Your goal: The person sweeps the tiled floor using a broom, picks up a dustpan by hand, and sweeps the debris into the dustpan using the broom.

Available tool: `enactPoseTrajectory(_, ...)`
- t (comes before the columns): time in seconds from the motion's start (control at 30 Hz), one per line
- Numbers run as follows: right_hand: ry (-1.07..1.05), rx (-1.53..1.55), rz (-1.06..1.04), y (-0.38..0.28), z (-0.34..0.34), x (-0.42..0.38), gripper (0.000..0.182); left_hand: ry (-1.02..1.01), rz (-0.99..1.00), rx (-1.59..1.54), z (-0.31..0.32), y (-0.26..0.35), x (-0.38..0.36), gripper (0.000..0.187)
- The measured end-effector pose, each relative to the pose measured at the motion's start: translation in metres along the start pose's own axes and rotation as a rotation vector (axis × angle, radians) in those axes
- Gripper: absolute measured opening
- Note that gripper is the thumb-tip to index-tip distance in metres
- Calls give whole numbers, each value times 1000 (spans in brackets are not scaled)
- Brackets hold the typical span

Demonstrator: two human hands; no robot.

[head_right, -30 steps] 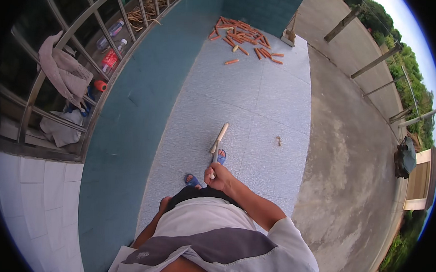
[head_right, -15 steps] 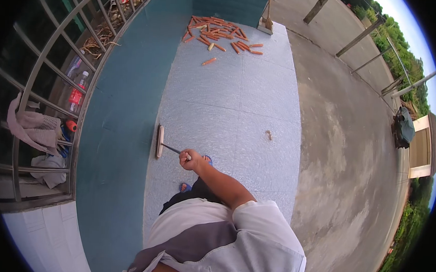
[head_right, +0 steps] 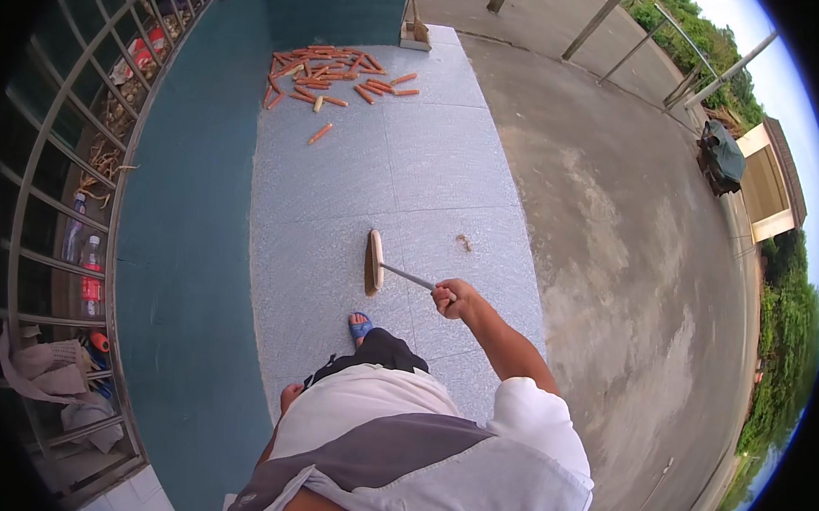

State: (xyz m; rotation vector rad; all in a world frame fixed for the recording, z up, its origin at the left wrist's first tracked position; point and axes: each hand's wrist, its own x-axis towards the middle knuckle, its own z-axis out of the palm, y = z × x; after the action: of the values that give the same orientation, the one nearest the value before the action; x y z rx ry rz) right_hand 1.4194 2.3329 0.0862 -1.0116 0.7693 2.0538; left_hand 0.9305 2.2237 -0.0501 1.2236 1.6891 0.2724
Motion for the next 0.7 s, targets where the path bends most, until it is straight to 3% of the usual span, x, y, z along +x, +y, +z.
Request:
enactPoseTrajectory(0.23, 205, -252, -228, 111, 121, 18, 13, 131, -24, -5, -10, 4, 22, 19)
enactPoseTrajectory(0.33, 121, -125, -144, 126, 130, 56, 9, 239, 17, 17, -20, 13, 21, 19)
enactPoseTrajectory(0.4, -45, -177, -87, 129, 139, 65, 9, 218, -65, 44, -23, 9, 20, 20)
enactPoseTrajectory(0.7, -268, -89, 212, 107, 199, 192, 20, 73, -14, 52, -60, 12, -1, 22)
